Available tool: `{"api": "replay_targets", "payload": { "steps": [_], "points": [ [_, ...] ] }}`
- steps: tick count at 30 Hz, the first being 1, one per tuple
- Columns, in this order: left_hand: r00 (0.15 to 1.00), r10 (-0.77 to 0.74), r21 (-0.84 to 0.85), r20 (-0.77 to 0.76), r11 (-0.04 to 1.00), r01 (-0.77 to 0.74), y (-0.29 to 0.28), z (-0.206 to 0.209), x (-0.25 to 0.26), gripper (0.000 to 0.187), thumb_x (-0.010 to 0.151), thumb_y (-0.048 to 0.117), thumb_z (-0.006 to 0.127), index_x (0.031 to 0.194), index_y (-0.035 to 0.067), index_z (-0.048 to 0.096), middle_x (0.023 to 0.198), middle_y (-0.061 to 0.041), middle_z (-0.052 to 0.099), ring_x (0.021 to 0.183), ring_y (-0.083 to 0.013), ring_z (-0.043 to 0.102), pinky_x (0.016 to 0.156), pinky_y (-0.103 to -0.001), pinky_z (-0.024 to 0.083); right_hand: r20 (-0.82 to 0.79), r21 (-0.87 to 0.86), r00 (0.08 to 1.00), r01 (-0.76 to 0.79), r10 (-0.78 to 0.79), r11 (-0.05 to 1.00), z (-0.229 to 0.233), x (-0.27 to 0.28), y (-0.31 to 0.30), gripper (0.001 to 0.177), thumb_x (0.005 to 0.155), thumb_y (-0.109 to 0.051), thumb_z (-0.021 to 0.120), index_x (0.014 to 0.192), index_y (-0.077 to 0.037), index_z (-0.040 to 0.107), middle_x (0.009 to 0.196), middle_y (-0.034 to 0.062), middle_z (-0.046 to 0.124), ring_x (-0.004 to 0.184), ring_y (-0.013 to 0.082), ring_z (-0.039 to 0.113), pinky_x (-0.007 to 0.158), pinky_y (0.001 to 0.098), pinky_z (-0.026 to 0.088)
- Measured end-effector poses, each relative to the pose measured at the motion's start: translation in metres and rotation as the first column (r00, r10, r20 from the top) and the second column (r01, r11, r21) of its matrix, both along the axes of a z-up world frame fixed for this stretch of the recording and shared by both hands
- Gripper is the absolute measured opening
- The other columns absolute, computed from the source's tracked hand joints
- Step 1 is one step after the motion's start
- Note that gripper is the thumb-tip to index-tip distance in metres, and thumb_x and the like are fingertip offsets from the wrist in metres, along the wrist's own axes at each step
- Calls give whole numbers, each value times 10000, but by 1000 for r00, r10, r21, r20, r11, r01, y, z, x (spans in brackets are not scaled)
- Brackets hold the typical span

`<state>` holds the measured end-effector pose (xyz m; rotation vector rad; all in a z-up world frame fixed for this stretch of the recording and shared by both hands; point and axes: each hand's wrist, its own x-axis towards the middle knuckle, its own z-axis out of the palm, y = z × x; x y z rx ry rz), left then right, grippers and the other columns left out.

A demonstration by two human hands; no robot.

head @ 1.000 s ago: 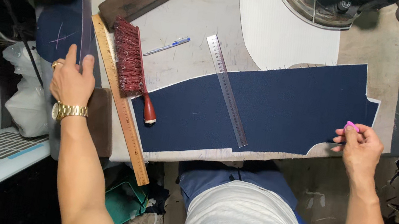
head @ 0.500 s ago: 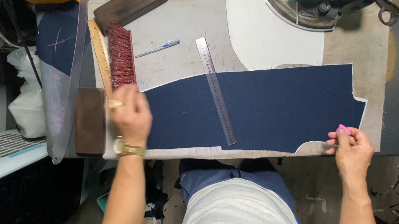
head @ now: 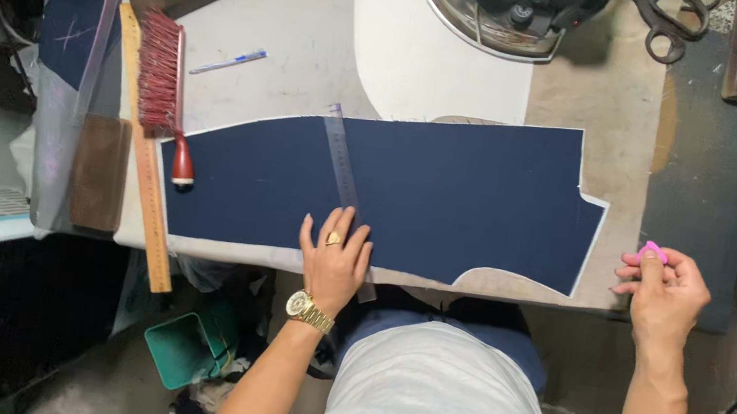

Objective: The person traces a pattern onto blue fabric using tailor's chalk and a ruler, then cuts along the marked lines with large shears and irons the piece.

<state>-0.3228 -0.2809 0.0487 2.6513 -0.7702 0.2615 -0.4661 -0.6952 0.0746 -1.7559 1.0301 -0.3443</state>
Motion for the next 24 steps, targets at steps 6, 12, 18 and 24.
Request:
{"api": "replay_targets", "payload": {
  "steps": [6,12,18,24],
  "points": [
    [808,589,35,19,807,-589,-23,-31,-68,339,912,329,764,1160,99,733,1054,-119,702,1001,-338,665,732,-509,499,68,23,995,-69,67,997,-27,-27,-115,139,1203,-91,578,1197,43,546,986,218,686,727,230,665,550,322,565],
    [398,652,24,-646,538,-843,-43,-9,-94,405,934,360,689,1213,85,583,741,4,701,811,-276,710,816,-448,504,80,48,986,-148,144,988,-21,-25,-152,146,1183,-105,574,1176,40,563,948,189,686,701,200,656,523,299,556],
    [239,288,-74,-927,485,-872,-105,33,-116,143,911,107,675,1046,66,648,767,-74,747,601,-161,725,586,-251,557,114,122,976,-197,184,973,-33,-17,-147,116,1142,-90,584,1160,24,574,920,198,688,668,190,650,487,276,542],
    [480,116,-195,-869,812,-550,-199,-18,-135,107,882,224,727,939,140,693,609,-35,729,589,-210,744,608,-339,581,191,50,960,-220,206,974,-55,-4,-119,110,1106,-11,597,1148,77,545,915,284,696,673,245,690,487,279,568]
  ]
}}
